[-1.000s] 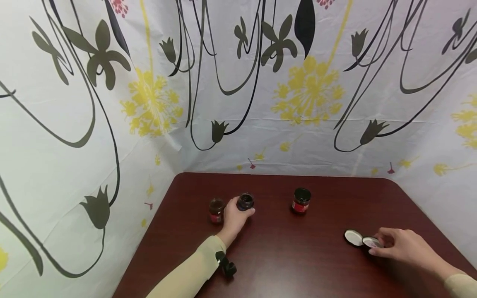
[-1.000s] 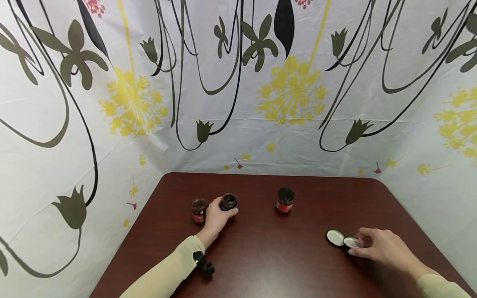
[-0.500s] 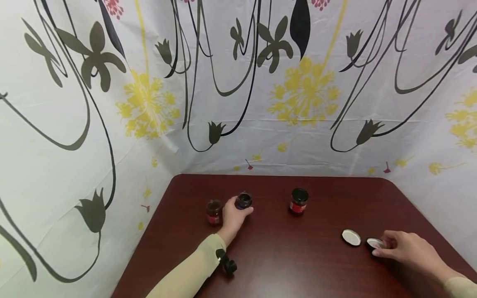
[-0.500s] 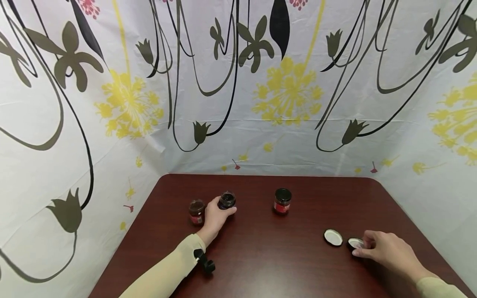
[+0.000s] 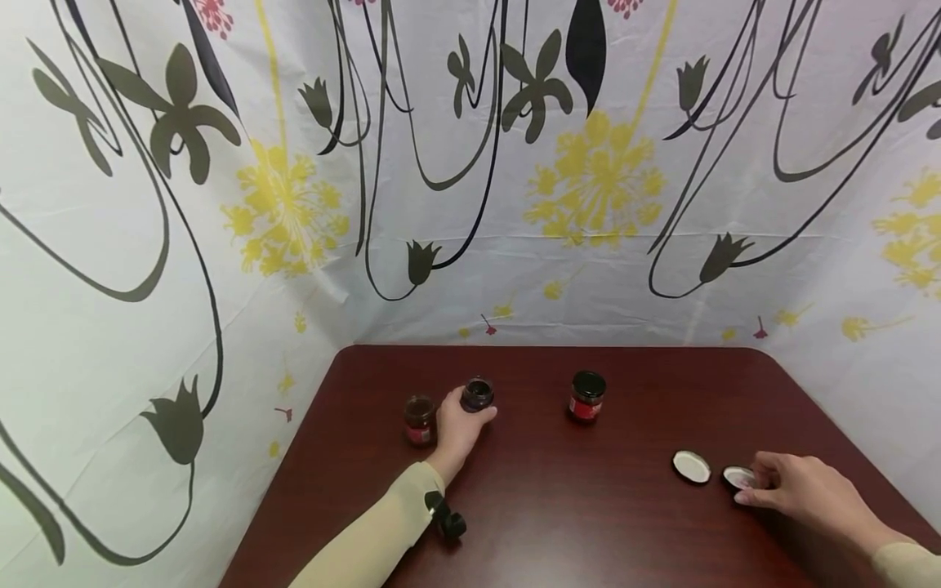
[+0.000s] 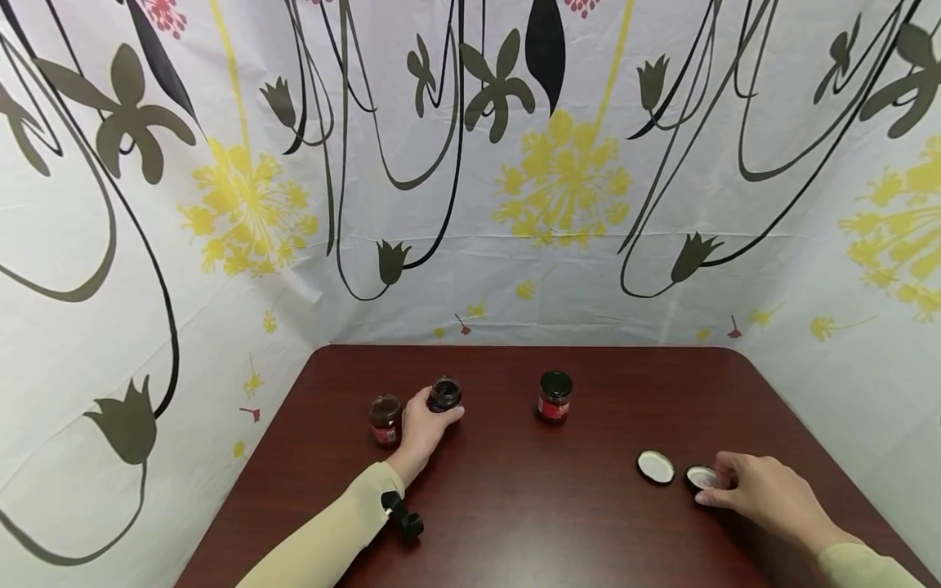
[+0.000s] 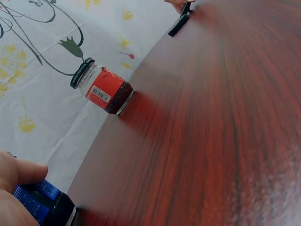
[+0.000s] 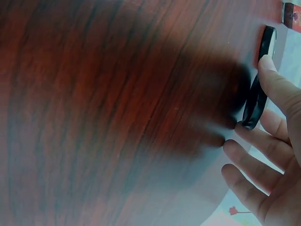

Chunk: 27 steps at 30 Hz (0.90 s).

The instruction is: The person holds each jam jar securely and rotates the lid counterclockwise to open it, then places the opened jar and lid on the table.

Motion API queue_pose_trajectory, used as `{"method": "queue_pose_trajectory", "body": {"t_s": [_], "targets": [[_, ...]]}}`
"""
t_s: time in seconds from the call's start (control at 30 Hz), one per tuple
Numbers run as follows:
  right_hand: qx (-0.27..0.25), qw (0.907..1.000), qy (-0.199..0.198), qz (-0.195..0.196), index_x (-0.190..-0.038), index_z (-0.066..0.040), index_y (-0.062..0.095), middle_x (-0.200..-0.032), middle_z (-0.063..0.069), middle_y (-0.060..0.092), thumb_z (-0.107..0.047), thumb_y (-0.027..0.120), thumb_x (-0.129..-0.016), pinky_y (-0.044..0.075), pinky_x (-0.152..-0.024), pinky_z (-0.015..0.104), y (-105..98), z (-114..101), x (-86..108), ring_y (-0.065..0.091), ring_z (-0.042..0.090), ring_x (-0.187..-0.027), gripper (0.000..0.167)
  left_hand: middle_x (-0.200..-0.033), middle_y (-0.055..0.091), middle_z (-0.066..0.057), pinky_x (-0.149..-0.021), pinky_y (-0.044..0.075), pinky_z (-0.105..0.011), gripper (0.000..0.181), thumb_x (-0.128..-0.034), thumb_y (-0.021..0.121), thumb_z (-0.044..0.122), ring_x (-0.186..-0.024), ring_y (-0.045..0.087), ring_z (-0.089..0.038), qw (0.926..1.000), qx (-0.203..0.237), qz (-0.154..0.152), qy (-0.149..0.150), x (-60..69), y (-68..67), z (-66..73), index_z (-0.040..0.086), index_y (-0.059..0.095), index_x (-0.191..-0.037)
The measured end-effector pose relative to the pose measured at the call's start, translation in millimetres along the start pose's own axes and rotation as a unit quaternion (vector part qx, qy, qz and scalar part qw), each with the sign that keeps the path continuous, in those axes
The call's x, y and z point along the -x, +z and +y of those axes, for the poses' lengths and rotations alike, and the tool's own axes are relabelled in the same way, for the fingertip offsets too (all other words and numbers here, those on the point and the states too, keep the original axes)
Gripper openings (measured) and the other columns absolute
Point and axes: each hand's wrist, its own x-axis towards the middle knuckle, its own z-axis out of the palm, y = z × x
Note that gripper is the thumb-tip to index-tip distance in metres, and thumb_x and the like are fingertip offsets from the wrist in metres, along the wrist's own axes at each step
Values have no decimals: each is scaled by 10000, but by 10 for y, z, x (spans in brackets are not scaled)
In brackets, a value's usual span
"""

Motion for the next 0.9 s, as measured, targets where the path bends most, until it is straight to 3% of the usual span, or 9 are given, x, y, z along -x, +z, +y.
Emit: {"method": "queue_pose_trajectory", "body": {"t_s": [0.2,0.4,0.57,0.9], "targets": [[-37,9999,146,-51,-932,-236,584,-686,-105,519,-679,770,-728,333,-501,348,-2,-4,11,442,74,-581,522,-1202,658,-57,-920,507,-484,574,-811,859,284,-1125,615,-257,9999,43,-99,46,-4,6,-33,91,625,-1298],[-19,10000,-34,-9,-1200,-184,649,-965,-15,710,-696,758,-728,433,-517,439,21,19,11,660,231,-799,705,-1233,647,-70,-943,497,-484,581,-826,849,276,-1154,605,-258,9998,17,-159,78,-6,3,-70,86,609,-1320],[71,9998,-152,115,-1227,-170,669,-1037,21,729,-700,764,-715,459,-526,480,36,4,4,688,298,-862,743,-1209,650,-57,-934,502,-479,572,-822,851,293,-1131,613,-246,9998,-51,-165,109,-19,-15,-84,104,617,-1308],[260,9996,11,-104,-1223,-169,692,-980,19,719,-707,755,-713,451,-502,471,42,-32,-2,652,208,-758,744,-1204,653,-63,-939,503,-471,577,-826,851,291,-1130,619,-246,9994,-145,-158,285,-12,-6,-113,97,618,-1317]]}}
